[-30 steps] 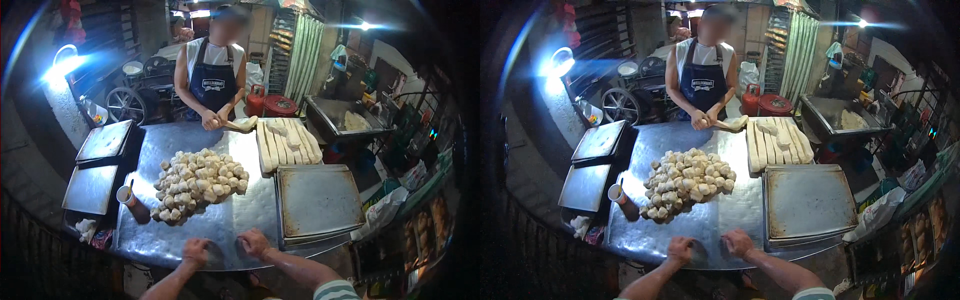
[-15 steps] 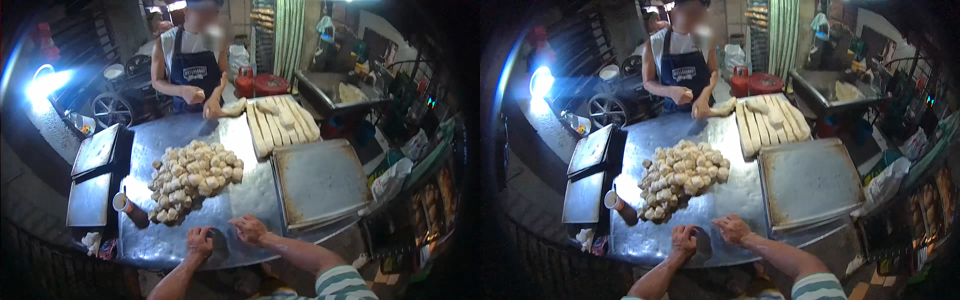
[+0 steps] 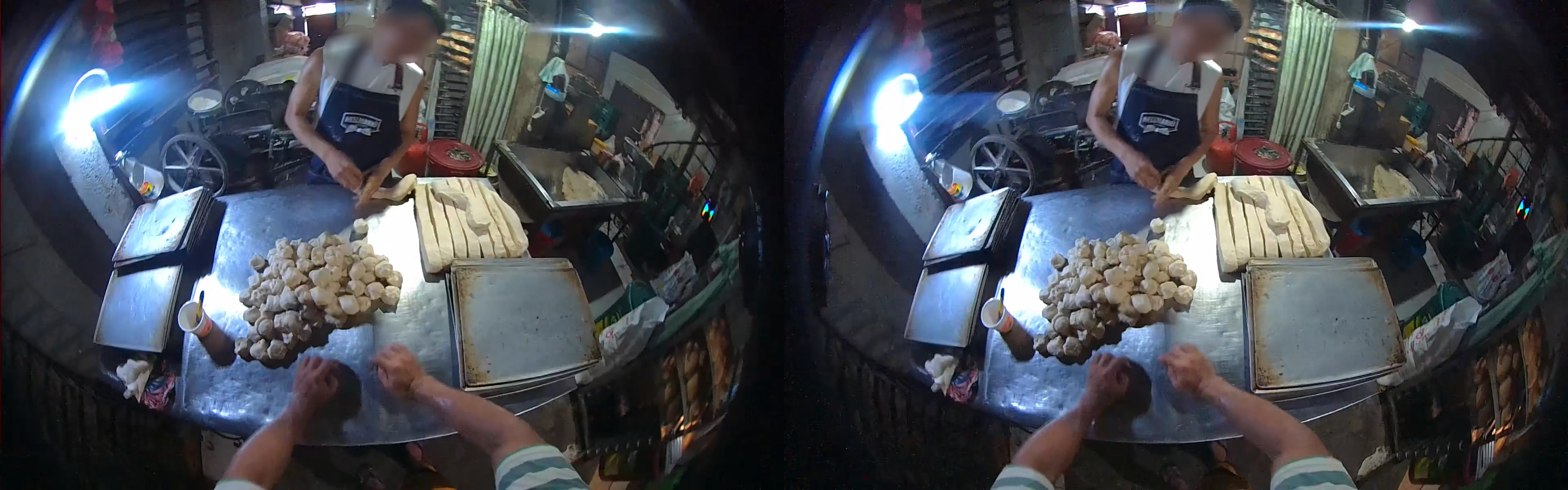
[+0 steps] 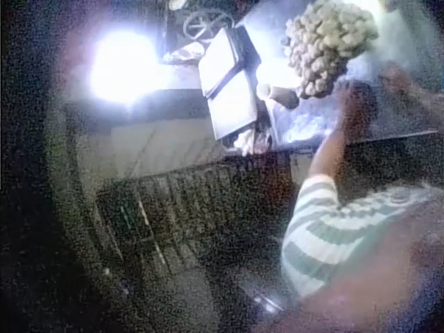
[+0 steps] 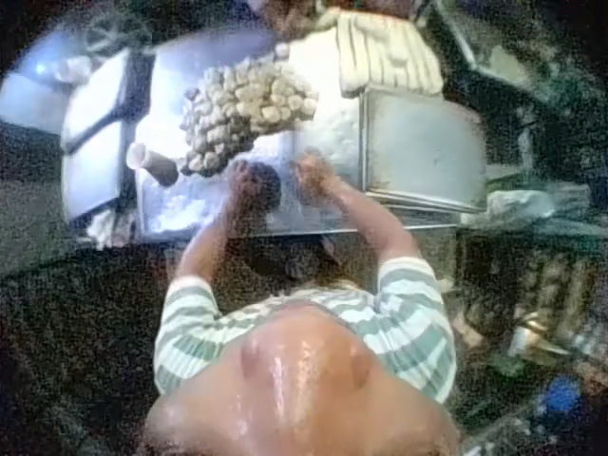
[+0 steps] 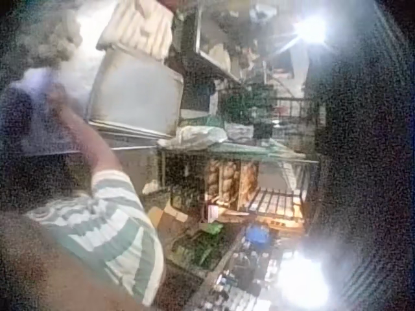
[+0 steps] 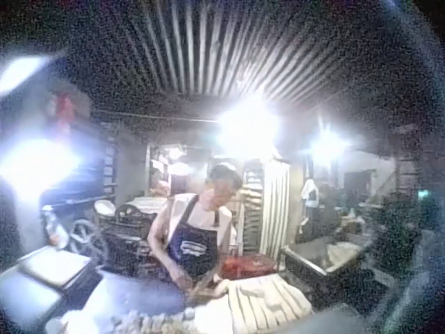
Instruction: The person shapes small pieces of dough into round balls by hand and places them onto a metal baking tray. They then use a brush to apply a yellow liquid, likely egg wash, onto the tops of the dough balls. The person repeats this process, filling multiple trays with prepared dough balls.
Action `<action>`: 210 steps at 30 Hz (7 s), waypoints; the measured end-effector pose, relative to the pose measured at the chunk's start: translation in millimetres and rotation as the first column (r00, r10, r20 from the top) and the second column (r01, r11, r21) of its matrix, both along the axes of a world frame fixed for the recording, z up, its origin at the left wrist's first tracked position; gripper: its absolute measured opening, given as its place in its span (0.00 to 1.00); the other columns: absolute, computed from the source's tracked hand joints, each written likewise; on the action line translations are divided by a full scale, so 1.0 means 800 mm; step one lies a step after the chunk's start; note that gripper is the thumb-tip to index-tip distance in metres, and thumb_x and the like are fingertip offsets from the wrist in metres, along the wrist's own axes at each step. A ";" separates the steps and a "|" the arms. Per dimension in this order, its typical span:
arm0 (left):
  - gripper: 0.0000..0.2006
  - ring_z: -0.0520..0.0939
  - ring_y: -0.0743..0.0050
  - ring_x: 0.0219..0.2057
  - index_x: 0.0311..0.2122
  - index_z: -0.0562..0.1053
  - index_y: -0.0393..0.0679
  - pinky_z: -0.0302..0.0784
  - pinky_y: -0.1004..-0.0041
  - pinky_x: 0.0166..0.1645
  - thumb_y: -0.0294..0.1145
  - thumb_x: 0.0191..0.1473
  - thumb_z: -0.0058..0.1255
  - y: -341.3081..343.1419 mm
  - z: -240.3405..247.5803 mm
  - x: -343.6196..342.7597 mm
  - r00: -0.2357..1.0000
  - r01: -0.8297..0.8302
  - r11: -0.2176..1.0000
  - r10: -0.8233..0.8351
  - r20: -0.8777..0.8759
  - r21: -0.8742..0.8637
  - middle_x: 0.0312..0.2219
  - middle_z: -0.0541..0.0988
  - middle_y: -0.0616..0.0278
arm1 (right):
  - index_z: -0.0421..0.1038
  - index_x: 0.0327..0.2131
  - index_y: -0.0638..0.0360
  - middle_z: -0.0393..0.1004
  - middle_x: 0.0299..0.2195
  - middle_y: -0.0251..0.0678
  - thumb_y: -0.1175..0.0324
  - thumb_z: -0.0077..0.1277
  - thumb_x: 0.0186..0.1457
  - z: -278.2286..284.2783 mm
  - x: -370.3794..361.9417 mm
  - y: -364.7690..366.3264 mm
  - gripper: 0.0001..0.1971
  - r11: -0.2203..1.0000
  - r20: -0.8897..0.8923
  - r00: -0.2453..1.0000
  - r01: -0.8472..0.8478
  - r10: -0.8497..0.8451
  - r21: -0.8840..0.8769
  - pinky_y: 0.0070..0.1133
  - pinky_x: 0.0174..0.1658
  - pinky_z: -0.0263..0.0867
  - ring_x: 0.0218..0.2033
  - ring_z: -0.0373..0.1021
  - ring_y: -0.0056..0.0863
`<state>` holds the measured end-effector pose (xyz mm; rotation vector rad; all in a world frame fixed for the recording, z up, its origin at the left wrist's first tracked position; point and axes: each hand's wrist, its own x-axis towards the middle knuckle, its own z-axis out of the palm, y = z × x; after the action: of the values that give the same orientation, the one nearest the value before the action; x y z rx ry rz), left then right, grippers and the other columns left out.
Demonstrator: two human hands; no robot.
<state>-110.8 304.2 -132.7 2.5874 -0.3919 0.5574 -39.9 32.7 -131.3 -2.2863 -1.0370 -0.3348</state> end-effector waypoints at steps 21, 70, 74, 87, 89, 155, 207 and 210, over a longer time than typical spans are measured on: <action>0.23 0.78 0.47 0.43 0.49 0.77 0.47 0.75 0.53 0.52 0.28 0.42 0.56 0.007 -0.036 -0.031 0.975 -0.222 0.968 0.217 -0.057 -0.116 0.37 0.78 0.52 | 0.78 0.38 0.56 0.78 0.36 0.42 0.74 0.55 0.50 0.010 -0.064 -0.024 0.10 0.997 -0.099 0.994 -0.031 0.038 0.068 0.38 0.51 0.67 0.43 0.73 0.46; 0.33 0.55 0.36 0.70 0.69 0.64 0.50 0.42 0.37 0.72 0.58 0.65 0.47 0.018 -0.007 -0.005 0.781 -0.542 0.839 0.525 -0.338 0.050 0.68 0.59 0.41 | 0.72 0.57 0.52 0.71 0.44 0.45 0.44 0.37 0.72 0.020 0.044 0.034 0.26 0.810 -0.038 0.910 0.349 -0.414 -0.472 0.41 0.55 0.59 0.47 0.65 0.43; 0.24 0.63 0.43 0.68 0.58 0.77 0.46 0.54 0.43 0.70 0.50 0.62 0.56 0.039 -0.019 -0.082 0.778 -0.596 0.799 0.550 -0.305 -0.079 0.66 0.66 0.47 | 0.73 0.52 0.54 0.76 0.45 0.46 0.54 0.50 0.67 0.006 0.013 -0.034 0.18 0.943 -0.362 0.871 0.297 -0.331 -0.149 0.40 0.55 0.62 0.49 0.70 0.48; 0.16 0.85 0.71 0.41 0.52 0.79 0.38 0.81 0.71 0.49 0.26 0.59 0.64 -0.361 0.094 0.213 0.821 -0.067 0.761 -0.326 -0.469 -0.646 0.39 0.85 0.61 | 0.75 0.51 0.62 0.78 0.43 0.42 0.74 0.60 0.58 0.113 0.104 -0.343 0.17 0.649 -0.719 0.559 0.735 -0.413 0.199 0.27 0.49 0.72 0.42 0.76 0.33; 0.15 0.85 0.73 0.42 0.52 0.80 0.39 0.80 0.72 0.50 0.26 0.59 0.63 -0.425 0.103 0.258 0.752 -0.088 0.771 -0.364 -0.549 -0.631 0.39 0.85 0.62 | 0.75 0.52 0.63 0.77 0.44 0.44 0.75 0.60 0.58 0.104 0.131 -0.383 0.17 0.696 -0.659 0.601 0.700 -0.452 0.162 0.28 0.50 0.72 0.43 0.76 0.36; 0.18 0.75 0.48 0.49 0.42 0.82 0.57 0.69 0.52 0.54 0.22 0.46 0.54 0.027 0.029 -0.093 0.969 -0.005 0.999 -0.006 -0.248 -0.042 0.44 0.77 0.54 | 0.76 0.45 0.53 0.78 0.42 0.37 0.70 0.54 0.57 -0.015 -0.107 -0.008 0.12 0.962 -0.089 0.958 0.266 -0.271 -0.064 0.38 0.52 0.66 0.46 0.70 0.43; 0.21 0.76 0.39 0.39 0.46 0.77 0.42 0.71 0.47 0.49 0.23 0.42 0.48 0.008 0.001 -0.038 0.994 0.068 0.996 -0.072 -0.084 -0.048 0.33 0.76 0.48 | 0.76 0.39 0.53 0.75 0.36 0.39 0.69 0.56 0.50 -0.018 -0.052 0.014 0.11 0.988 0.009 0.988 0.156 -0.156 -0.002 0.38 0.51 0.67 0.43 0.72 0.44; 0.20 0.75 0.40 0.38 0.45 0.76 0.42 0.72 0.48 0.47 0.22 0.43 0.49 0.026 -0.018 0.042 0.990 0.125 0.992 -0.123 0.068 -0.026 0.33 0.75 0.49 | 0.74 0.39 0.51 0.76 0.37 0.39 0.67 0.55 0.48 -0.024 0.028 0.014 0.12 0.966 0.064 0.986 0.167 -0.157 -0.200 0.37 0.49 0.69 0.43 0.72 0.44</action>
<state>-77.0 325.0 -147.2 2.4998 -0.5586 0.6015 -17.5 43.9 -150.7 -2.5679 -0.9474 -0.3647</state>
